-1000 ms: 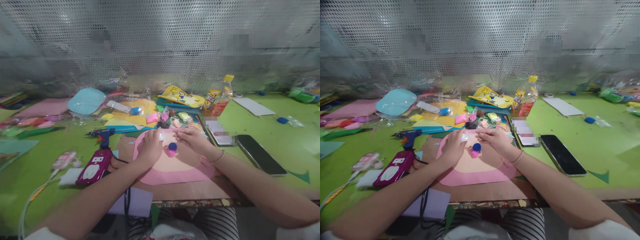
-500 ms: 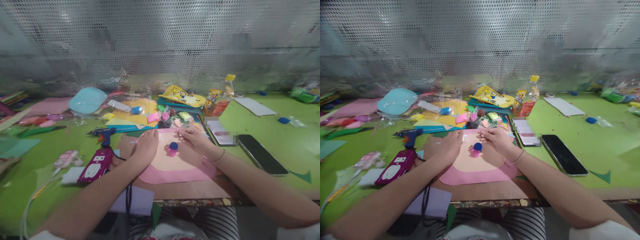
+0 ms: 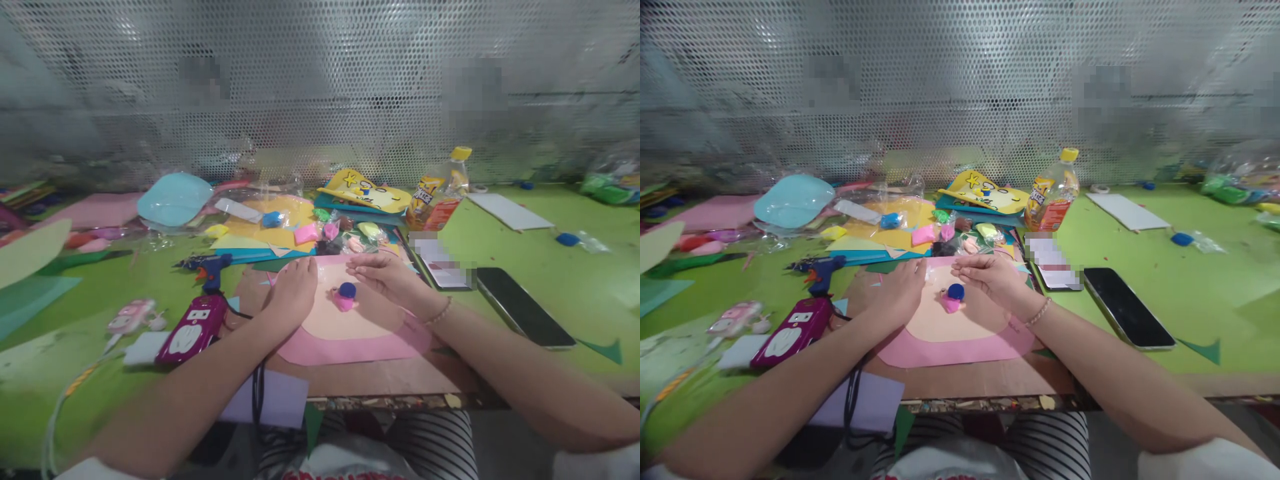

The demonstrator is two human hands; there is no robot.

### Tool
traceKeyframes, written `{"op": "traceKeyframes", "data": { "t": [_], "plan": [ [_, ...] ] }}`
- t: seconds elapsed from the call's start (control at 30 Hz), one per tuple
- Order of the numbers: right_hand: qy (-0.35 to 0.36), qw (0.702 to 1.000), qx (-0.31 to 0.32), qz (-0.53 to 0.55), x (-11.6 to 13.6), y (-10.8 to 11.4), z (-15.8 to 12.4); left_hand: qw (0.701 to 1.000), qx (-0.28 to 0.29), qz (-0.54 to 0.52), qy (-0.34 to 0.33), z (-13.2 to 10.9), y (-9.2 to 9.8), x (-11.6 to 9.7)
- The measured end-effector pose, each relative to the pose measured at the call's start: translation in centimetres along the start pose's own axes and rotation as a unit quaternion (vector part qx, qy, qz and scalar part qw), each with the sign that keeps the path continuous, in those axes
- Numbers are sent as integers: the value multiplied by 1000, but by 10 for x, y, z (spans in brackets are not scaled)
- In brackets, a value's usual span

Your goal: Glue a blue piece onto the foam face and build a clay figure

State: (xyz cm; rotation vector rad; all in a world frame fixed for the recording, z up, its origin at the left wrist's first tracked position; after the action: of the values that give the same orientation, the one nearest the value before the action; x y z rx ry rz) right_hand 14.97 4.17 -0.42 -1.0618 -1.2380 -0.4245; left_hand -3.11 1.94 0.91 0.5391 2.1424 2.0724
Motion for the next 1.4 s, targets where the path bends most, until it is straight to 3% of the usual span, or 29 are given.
{"op": "traceKeyframes", "data": {
  "t": [0.2, 0.43, 0.67, 0.8, 0.97, 1.1, 1.3, 1.4],
  "plan": [
    [12, 999, -31, -24, -2, 1, 0, 1000, 8, -7, -5, 2, -2, 0],
    [16, 1000, -13, -22, 0, -2, 0, 1000, -3, -29, -7, 3, -6, 2],
    [41, 981, -53, -179, -3, 3, 5, 999, -11, -32, -24, 4, -11, 2],
    [73, 955, -14, -286, -3, 1, 9, 997, -21, -53, -56, 6, -17, 1],
    [109, 899, -44, -422, 0, -9, 12, 995, -34, -68, -57, 8, -19, 1],
    [139, 870, -15, -472, 0, -17, 14, 996, -53, -47, -61, 7, -11, -1],
    [174, 797, 36, -577, -6, -25, 8, 989, -90, -55, -99, -1, 3, -9],
    [175, 784, 60, -592, -7, -27, 8, 989, -81, -68, -102, -3, 6, -11]
  ]
}}
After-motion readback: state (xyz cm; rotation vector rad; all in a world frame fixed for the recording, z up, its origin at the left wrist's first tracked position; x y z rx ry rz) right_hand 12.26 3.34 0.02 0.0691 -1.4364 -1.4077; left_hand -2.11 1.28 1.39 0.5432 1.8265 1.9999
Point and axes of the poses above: each hand's wrist, its own z-axis towards the middle knuckle, its own y-axis out of the back of the hand, x = y × z, the point moved 3 cm from there along z, towards the middle knuckle, and after that the axes turned 12 degrees about x, right-handed, at the moved point
